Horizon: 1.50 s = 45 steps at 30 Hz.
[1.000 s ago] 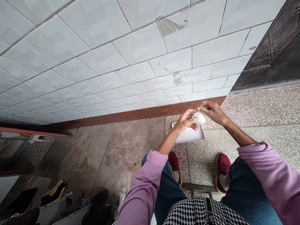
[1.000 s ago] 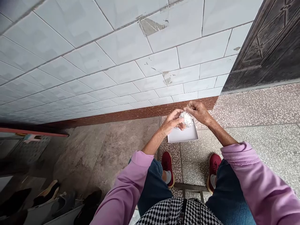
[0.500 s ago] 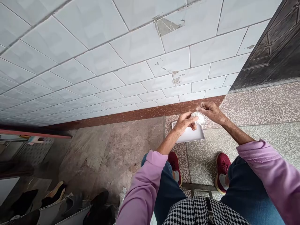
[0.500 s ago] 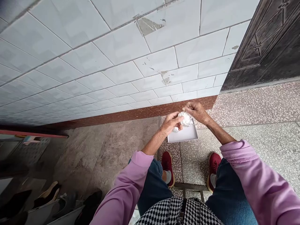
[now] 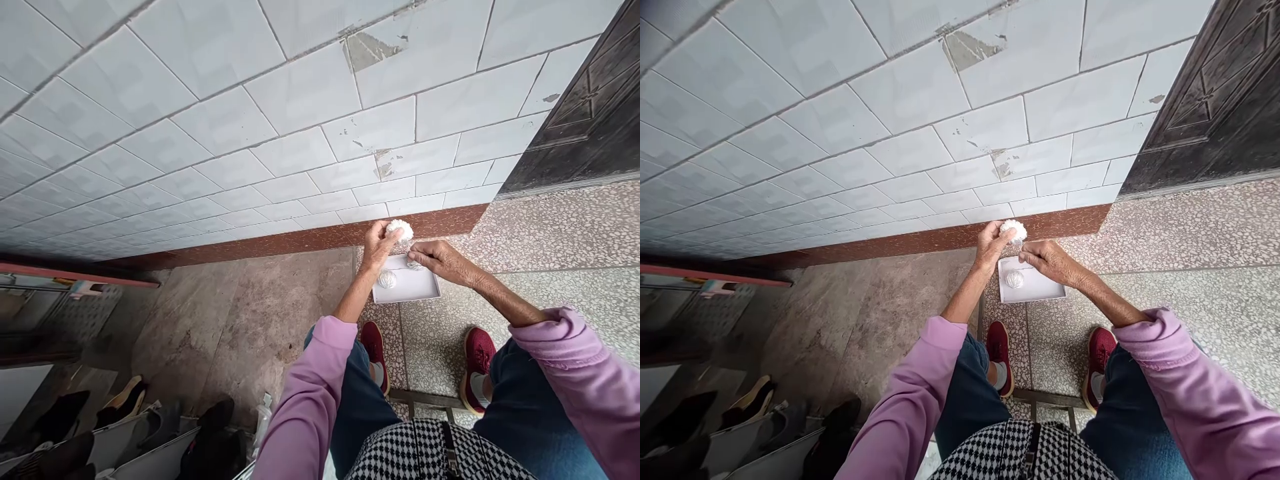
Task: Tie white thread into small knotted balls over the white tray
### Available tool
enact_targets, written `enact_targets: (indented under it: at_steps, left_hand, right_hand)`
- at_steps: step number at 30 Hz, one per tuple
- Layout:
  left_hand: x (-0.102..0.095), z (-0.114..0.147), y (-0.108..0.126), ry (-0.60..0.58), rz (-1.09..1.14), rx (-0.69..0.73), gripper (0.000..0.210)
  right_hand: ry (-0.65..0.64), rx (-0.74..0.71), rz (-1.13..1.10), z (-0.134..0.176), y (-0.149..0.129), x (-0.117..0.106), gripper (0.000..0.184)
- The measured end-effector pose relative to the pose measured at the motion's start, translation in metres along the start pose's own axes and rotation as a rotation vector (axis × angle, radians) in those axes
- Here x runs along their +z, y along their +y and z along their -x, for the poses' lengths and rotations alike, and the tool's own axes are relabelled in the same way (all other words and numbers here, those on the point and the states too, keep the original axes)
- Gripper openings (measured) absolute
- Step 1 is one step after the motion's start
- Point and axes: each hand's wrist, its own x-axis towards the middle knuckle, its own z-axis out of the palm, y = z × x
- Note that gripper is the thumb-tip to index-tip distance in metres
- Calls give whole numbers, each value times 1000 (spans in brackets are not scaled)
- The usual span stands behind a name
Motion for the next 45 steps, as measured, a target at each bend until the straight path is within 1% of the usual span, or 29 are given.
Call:
enact_targets:
  at_steps: [2,4,6,8,10,11,14,17,19,22,26,29,33,35,37,39,40,42,45]
  left_hand:
    - [0,1,-2,-33,-100,51,52]
    - [2,3,-2,-85,-197,75,47]
    - [4,7,0,-187,-242,50,43]
    - [7,12,3,-335,-214,-18,43]
    - [9,16,7,-465,-147,-90,45]
    - [10,17,8,-506,-111,-119,47]
    - [10,20,10,-553,-30,-179,51]
    - [10,21,10,-547,42,-218,56]
    - [11,22,11,-515,99,-228,58]
    - [12,20,14,-397,191,-214,64]
    - [9,13,18,-228,276,-207,66]
    - [7,9,16,-136,291,-200,64]
    - [4,8,11,-42,265,-195,63]
    - [2,7,8,6,216,-169,61]
    - [2,6,5,51,152,-110,59]
    - [2,5,2,57,82,-56,57]
    - [3,6,0,38,51,-43,56]
    - [6,8,-1,-41,-1,-54,54]
    - [10,14,1,-209,-32,-121,52]
  right_hand:
    - [38,-12,-18,1,-3,-8,55]
    - [126,-26,-33,2,-3,-19,57]
    - [238,-30,-32,3,0,-29,60]
    - [316,-9,-22,3,5,-37,63]
    - [339,17,-18,3,10,-40,65]
    - [336,26,-22,3,12,-40,65]
    - [310,23,-41,0,17,-36,67]
    - [273,18,-58,-4,21,-30,68]
    - [245,34,-81,-7,24,-26,67]
    - [204,50,-90,-8,28,-22,63]
    - [136,51,-11,-6,28,-17,54]
    - [84,27,56,-5,23,-10,46]
    - [53,19,140,-3,15,0,39]
    - [19,13,138,-1,8,3,38]
    - [0,-5,112,2,0,4,39]
    - [22,-28,81,4,-7,2,43]
    - [53,-38,72,4,-9,-1,45]
    - [153,-41,72,3,-10,-10,49]
    - [302,-1,96,2,0,-27,54]
